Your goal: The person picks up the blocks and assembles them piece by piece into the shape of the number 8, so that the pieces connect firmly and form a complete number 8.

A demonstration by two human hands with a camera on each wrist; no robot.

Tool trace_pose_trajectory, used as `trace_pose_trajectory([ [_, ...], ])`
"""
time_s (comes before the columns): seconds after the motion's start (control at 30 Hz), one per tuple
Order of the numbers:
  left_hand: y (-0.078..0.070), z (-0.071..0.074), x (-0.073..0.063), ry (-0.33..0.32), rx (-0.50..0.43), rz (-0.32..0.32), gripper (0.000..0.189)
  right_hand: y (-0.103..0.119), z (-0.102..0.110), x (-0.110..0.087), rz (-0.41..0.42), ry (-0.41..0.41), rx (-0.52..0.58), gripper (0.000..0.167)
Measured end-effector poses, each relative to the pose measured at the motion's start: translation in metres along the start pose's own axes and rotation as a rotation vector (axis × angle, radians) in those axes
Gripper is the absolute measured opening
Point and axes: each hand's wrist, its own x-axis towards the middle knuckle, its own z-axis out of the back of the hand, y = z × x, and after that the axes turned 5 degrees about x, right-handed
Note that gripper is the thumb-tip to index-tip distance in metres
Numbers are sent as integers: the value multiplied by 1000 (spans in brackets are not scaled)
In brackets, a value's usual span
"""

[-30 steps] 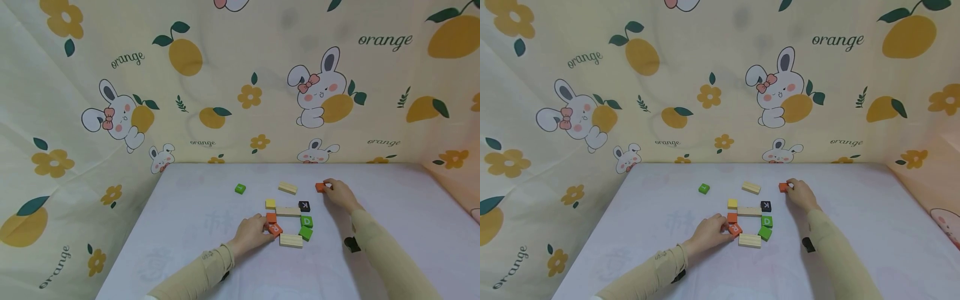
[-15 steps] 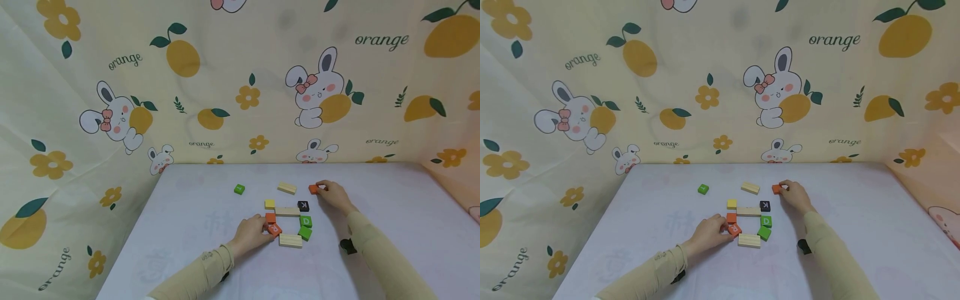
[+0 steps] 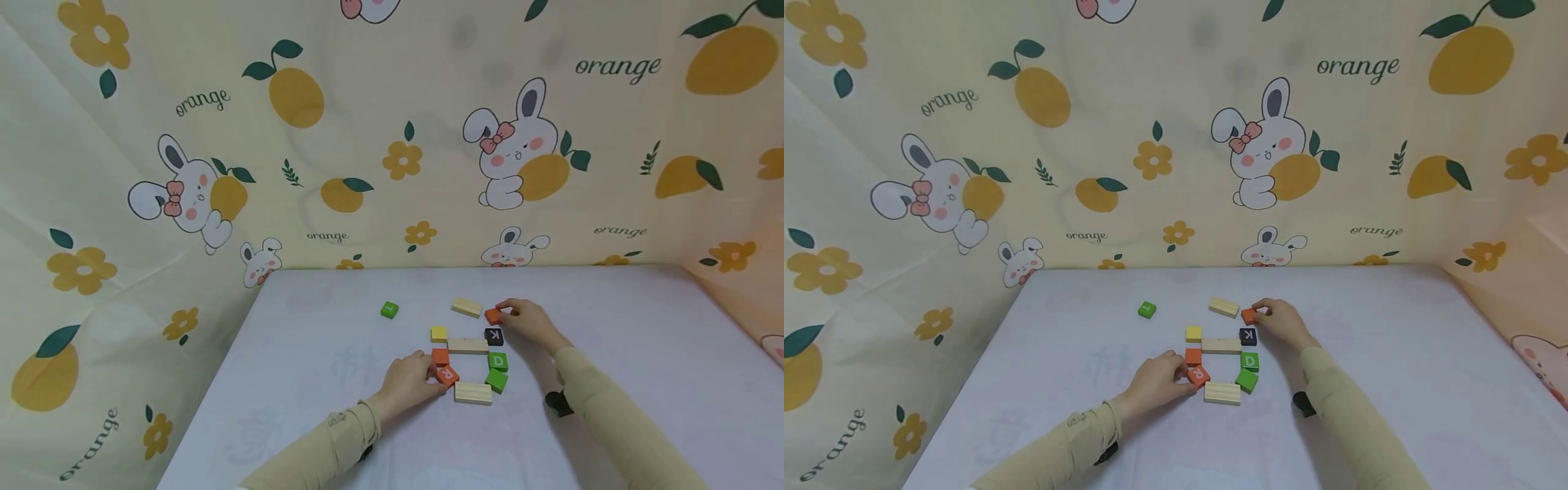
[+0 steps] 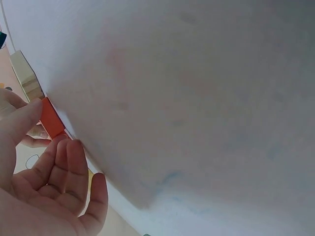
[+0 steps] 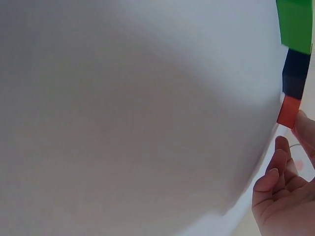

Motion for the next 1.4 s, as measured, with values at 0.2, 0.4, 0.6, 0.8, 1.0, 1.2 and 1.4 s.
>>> trace_pose_trajectory([
  [0.2,0,1,-1,0,-7,1,28,10,-4,-1,-8,23,13,34],
  [0.4,1,-1,-1,-3,1,-3,29,11,-7,-2,-6,38,2,34],
  [0.6,2,-2,0,-3,7,-8,29,8,-8,0,-6,54,1,34],
  [0.8,3,-3,0,-8,13,-13,29,6,-9,1,-16,73,4,35],
  [1.0,4,-5,1,-6,8,-9,28,6,-9,2,-18,80,4,35],
  [1.2,4,-4,1,-12,14,-22,28,5,-9,2,-30,78,6,36],
  [1.4,5,1,-1,22,-54,1,25,6,-9,1,-33,87,4,36],
])
